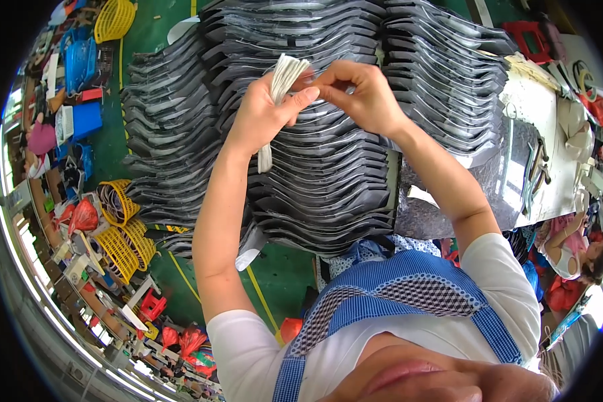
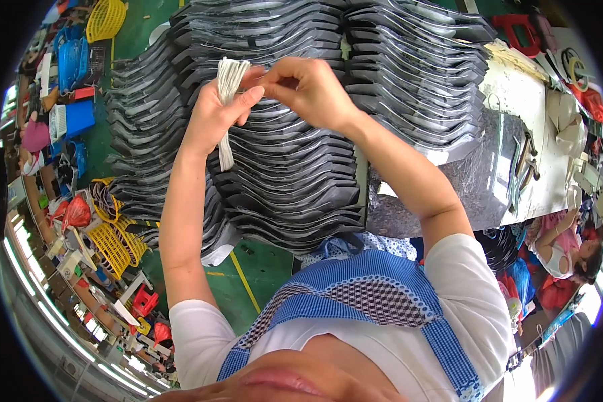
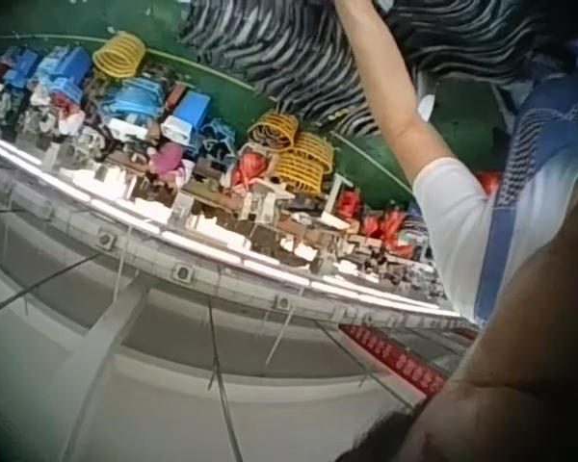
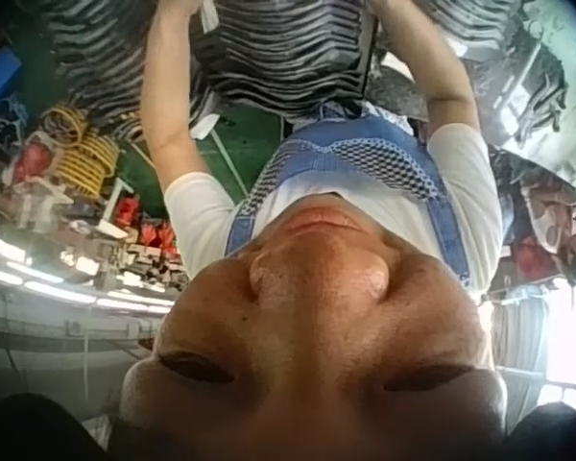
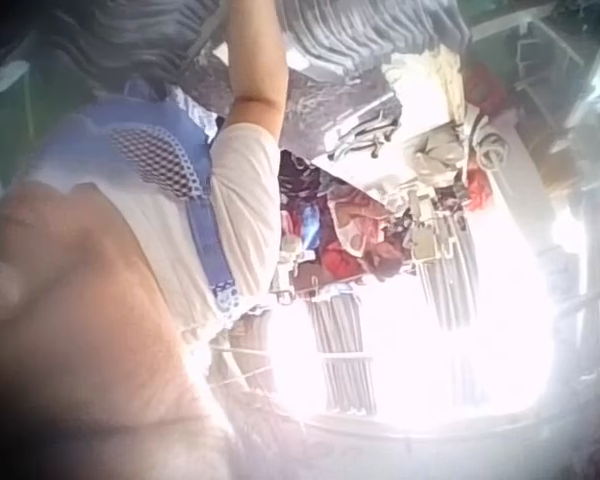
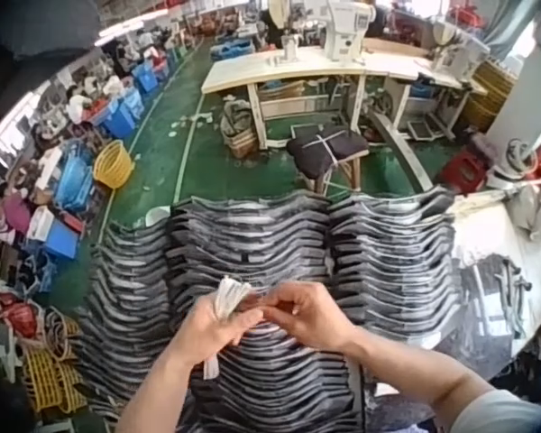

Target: The worker is assembling shoe upper components by attaching white strips to them in a factory setting.

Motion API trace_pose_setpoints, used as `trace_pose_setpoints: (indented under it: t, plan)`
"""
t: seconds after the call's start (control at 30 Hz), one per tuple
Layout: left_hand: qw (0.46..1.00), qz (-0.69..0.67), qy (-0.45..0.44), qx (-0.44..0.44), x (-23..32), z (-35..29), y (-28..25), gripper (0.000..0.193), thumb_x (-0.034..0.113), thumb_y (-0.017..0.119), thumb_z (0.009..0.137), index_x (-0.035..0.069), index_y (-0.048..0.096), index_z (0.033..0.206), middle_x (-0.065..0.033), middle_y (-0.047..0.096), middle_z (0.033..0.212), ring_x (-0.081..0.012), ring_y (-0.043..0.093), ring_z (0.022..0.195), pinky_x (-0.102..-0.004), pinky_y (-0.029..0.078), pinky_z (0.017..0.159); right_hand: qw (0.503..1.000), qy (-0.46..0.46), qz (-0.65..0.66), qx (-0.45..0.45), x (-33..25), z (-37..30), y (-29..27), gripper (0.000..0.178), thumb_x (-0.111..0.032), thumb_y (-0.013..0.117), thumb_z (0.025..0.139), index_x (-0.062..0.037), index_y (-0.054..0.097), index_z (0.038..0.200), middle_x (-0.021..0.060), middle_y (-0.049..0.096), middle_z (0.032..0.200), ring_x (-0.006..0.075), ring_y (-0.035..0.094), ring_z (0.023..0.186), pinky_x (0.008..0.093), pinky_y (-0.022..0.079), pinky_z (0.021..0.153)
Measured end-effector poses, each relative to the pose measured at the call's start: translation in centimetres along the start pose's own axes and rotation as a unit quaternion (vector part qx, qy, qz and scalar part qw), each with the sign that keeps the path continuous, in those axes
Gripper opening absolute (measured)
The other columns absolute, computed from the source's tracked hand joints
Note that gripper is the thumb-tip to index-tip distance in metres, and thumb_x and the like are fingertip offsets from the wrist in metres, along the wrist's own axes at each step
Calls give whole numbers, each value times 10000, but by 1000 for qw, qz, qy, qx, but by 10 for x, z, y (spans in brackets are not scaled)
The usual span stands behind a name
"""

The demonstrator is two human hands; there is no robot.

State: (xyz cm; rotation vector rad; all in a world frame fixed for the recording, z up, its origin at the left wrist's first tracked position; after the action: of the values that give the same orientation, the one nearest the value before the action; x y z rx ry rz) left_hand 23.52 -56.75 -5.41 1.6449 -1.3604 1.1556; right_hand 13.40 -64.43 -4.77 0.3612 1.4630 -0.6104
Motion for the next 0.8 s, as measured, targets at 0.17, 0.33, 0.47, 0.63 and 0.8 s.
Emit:
trace_pose_setpoints:
  t: [0.17,0.33,0.47,0.63,0.8]
  plan:
    - [972,159,29,169,7,19,-81,213,227,741,811,18,714,842,16,628,669,-43,535,599,-203,400,549,973,12,-179,144,41,19,-82,142,-167,703,831,-32,701,876,70,669,753,107,584,616,260,470,580]
    - [938,265,65,213,-6,51,-104,253,224,744,806,-9,703,894,-19,660,712,-90,574,618,-241,444,601,918,-123,-342,159,49,51,-86,137,-192,706,811,-63,703,858,80,656,783,210,620,641,289,490,605]
    - [887,367,91,266,11,60,-106,226,279,734,783,57,711,820,-79,651,659,-208,616,578,-308,461,565,891,-128,-407,158,41,58,-80,159,-215,703,805,-63,658,796,66,618,752,264,613,644,342,491,572]
    - [795,508,188,272,41,76,-110,250,294,716,783,49,672,766,-115,631,680,-301,620,626,-380,476,582,869,-140,-444,165,36,62,-76,199,-241,684,825,-64,604,781,60,609,721,274,607,614,363,478,537]
    - [781,520,83,336,48,72,-149,286,351,739,770,85,665,848,-38,663,715,-224,641,653,-344,492,610,861,-113,-460,186,47,58,-88,196,-254,677,829,-79,588,824,65,620,651,277,608,571,367,471,504]
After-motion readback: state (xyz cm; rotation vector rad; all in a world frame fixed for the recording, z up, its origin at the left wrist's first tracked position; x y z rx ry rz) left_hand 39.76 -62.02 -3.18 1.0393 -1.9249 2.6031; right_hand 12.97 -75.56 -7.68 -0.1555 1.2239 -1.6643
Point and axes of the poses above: each hand's wrist, its own z-axis towards the middle knuckle, its own y-axis out of the palm, x = y × z, the point moved 10 cm from there along z, towards the middle knuckle
